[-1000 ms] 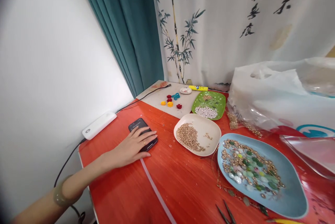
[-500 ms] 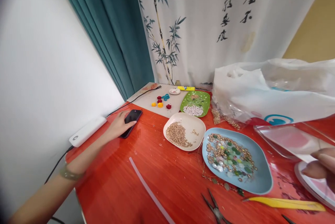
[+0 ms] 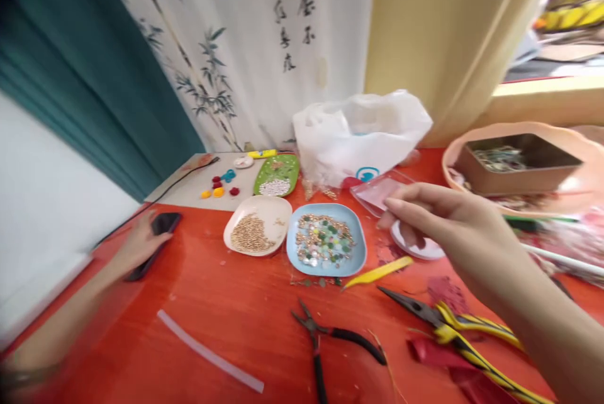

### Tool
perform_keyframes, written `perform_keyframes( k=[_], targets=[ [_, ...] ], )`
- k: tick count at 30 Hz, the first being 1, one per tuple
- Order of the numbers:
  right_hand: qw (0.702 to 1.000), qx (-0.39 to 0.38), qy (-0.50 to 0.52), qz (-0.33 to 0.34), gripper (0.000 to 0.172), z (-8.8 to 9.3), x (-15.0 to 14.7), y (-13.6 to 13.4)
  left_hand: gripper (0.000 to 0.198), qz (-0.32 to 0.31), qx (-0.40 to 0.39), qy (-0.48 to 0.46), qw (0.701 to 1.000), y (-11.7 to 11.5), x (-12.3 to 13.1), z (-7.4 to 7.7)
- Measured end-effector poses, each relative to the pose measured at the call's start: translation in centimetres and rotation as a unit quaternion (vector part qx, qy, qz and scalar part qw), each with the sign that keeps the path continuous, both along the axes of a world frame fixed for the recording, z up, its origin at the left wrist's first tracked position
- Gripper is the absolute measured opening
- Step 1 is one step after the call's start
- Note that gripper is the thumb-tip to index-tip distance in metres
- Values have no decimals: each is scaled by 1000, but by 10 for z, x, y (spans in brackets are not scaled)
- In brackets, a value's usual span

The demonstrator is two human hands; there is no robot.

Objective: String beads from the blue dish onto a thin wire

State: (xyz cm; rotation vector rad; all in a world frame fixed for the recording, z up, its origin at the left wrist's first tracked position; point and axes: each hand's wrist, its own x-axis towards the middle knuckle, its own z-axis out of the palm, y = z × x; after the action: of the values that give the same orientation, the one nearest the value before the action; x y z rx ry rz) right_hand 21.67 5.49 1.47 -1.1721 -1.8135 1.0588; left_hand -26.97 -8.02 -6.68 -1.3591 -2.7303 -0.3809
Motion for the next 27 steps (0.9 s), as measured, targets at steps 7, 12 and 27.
perform_keyframes(
  k=[7,12,27],
  targets=[
    [995,-67,75,10,24,12,-10,-7,59,-34,12,134,990,3,36,23],
    [993,-75,88,15,21,15,-9,-9,35,-253,101,54,961,30,121,55],
    [996,-41,80,12,23,10,-6,-2,22,-586,-88,-145,792,115,279,47]
  ],
)
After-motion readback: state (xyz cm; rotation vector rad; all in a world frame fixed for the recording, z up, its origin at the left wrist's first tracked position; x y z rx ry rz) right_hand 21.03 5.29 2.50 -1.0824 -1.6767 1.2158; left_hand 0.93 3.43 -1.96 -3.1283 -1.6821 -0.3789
